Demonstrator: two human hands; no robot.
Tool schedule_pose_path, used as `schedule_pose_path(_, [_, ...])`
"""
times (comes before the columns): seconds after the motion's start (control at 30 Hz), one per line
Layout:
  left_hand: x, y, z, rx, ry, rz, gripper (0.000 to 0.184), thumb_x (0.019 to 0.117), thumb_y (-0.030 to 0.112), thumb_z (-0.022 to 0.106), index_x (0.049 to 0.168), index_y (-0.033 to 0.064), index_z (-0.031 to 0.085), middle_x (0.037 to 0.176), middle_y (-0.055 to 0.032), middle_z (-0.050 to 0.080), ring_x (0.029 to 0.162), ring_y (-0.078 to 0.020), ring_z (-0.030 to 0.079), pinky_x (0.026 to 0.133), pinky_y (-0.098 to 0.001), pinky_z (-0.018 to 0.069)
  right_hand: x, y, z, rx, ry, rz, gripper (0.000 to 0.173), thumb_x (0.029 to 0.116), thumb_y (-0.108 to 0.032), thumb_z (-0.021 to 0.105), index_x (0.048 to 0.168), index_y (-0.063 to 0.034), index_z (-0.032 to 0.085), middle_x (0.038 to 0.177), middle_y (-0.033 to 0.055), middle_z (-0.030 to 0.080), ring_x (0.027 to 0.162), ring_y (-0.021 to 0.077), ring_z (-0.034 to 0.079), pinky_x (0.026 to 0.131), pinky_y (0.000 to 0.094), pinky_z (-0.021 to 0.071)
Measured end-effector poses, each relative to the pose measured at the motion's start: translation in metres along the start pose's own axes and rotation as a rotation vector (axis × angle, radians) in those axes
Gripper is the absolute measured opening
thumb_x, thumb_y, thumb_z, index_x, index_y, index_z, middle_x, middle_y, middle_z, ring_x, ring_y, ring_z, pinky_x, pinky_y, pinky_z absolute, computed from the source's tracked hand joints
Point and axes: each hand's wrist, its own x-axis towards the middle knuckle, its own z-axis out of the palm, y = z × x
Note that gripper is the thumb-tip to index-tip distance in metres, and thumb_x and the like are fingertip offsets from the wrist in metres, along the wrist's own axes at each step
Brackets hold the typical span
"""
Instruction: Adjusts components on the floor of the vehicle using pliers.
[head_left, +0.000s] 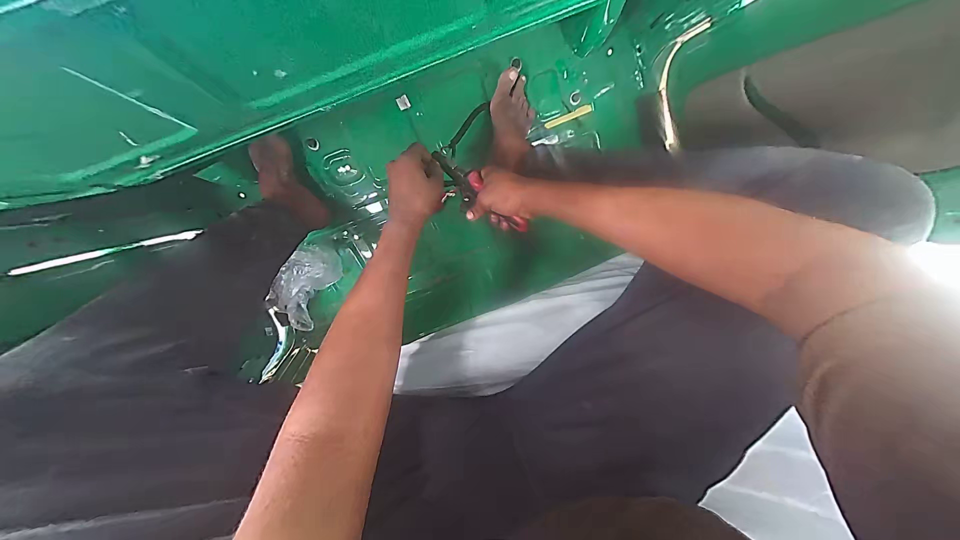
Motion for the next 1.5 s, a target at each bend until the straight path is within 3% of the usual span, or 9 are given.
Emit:
schedule_pose_path(0.07, [0.004, -0.003, -0.004, 0.046, 0.007, 0.044, 0.027, 0.1027, 0.022, 0.051, 0.113, 0.0008, 0.065, 0.093, -0.0187, 0.07, 0.09, -0.0357, 0.069, 0.083, -0.0592, 0.0542, 0.002, -0.004, -0.009, 0.001, -0.033, -0.031, 0.043, 0.0933, -0.011, 0.073, 0.131, -0.0085, 0.052, 0.081, 0.0104, 0.059, 0.05, 0.0167, 0.055, 0.044, 0.0309, 0.0514])
schedule_pose_path(0.23, [0.007, 0.003, -0.009, 0.19, 0.008, 0.035, 0.03, 0.1035, 0.026, 0.049, 0.111, 0.0039, 0.068, 0.1, -0.0221, 0.071, 0.098, -0.0436, 0.069, 0.083, -0.0669, 0.0525, -0.002, -0.007, -0.021, 0.049, -0.14, -0.063, 0.055, 0.0989, -0.01, 0.066, 0.146, -0.0092, 0.039, 0.115, 0.0159, 0.064, 0.087, 0.0257, 0.07, 0.071, 0.0412, 0.0613])
schedule_pose_path(0.5, [0.005, 0.006, 0.005, 0.142, 0.077, 0.008, 0.033, 0.1039, 0.027, 0.045, 0.11, 0.0032, 0.067, 0.1, -0.0226, 0.071, 0.099, -0.0428, 0.069, 0.083, -0.0667, 0.0518, 0.005, 0.009, -0.022, 0.149, -0.158, -0.054, 0.035, 0.1032, -0.024, 0.062, 0.131, -0.0086, 0.047, 0.087, 0.011, 0.063, 0.058, 0.0161, 0.06, 0.051, 0.0286, 0.0516])
schedule_pose_path(0.6, [0.012, -0.001, 0.008, -0.142, 0.109, 0.015, 0.031, 0.1014, 0.023, 0.048, 0.101, -0.0002, 0.069, 0.096, -0.0174, 0.069, 0.093, -0.0304, 0.067, 0.086, -0.0562, 0.0509, 0.004, 0.008, -0.024, 0.143, -0.156, -0.082, 0.035, 0.1031, -0.021, 0.062, 0.133, -0.0082, 0.047, 0.096, 0.0124, 0.066, 0.07, 0.0196, 0.066, 0.057, 0.0323, 0.0562])
schedule_pose_path(0.73, [0.018, -0.009, 0.016, -0.497, 0.136, -0.011, 0.023, 0.0993, 0.018, 0.054, 0.088, 0.0034, 0.067, 0.077, -0.004, 0.062, 0.073, -0.0123, 0.06, 0.073, -0.0373, 0.052, -0.004, 0.002, -0.019, 0.123, -0.129, -0.1, 0.044, 0.1017, -0.017, 0.064, 0.14, -0.0091, 0.044, 0.11, 0.0152, 0.065, 0.081, 0.0246, 0.069, 0.064, 0.039, 0.0601])
schedule_pose_path(1.07, [0.014, 0.003, 0.018, -0.881, 0.096, -0.258, 0.026, 0.0988, 0.011, 0.053, 0.074, 0.0149, 0.056, 0.061, 0.0066, 0.05, 0.053, -0.0055, 0.046, 0.049, -0.0227, 0.0373, 0.0, 0.006, -0.006, -0.035, 0.025, -0.151, 0.044, 0.0963, -0.022, 0.073, 0.133, -0.0103, 0.051, 0.084, 0.0096, 0.056, 0.05, 0.0159, 0.049, 0.043, 0.0299, 0.0447])
schedule_pose_path(1.17, [0.011, 0.0, 0.019, -0.873, 0.071, -0.281, 0.021, 0.0997, 0.013, 0.053, 0.08, 0.0136, 0.06, 0.068, 0.0056, 0.055, 0.057, -0.0054, 0.048, 0.052, -0.0232, 0.041, -0.002, 0.006, -0.007, -0.172, 0.066, -0.164, 0.035, 0.0964, -0.014, 0.067, 0.13, -0.0119, 0.056, 0.083, 0.0108, 0.056, 0.05, 0.0186, 0.048, 0.042, 0.0334, 0.0421])
schedule_pose_path(1.33, [0.01, 0.009, 0.012, -0.669, 0.088, -0.228, 0.02, 0.1018, 0.017, 0.052, 0.093, 0.0051, 0.065, 0.076, 0.0009, 0.058, 0.064, -0.0077, 0.051, 0.06, -0.0282, 0.0454, -0.03, -0.026, -0.035, -0.448, -0.013, -0.103, 0.037, 0.0977, -0.005, 0.059, 0.134, -0.0026, 0.052, 0.09, 0.0128, 0.059, 0.069, 0.0217, 0.055, 0.062, 0.041, 0.048])
schedule_pose_path(1.5, [0.016, -0.002, -0.004, -0.482, 0.009, -0.167, 0.024, 0.1021, 0.02, 0.053, 0.103, 0.0019, 0.069, 0.084, -0.004, 0.063, 0.071, -0.0113, 0.055, 0.068, -0.0342, 0.0484, -0.101, -0.025, -0.052, -0.037, 0.026, 0.046, 0.023, 0.1025, -0.022, 0.057, 0.117, -0.0048, 0.06, 0.075, 0.0088, 0.061, 0.051, 0.0163, 0.056, 0.05, 0.032, 0.0515])
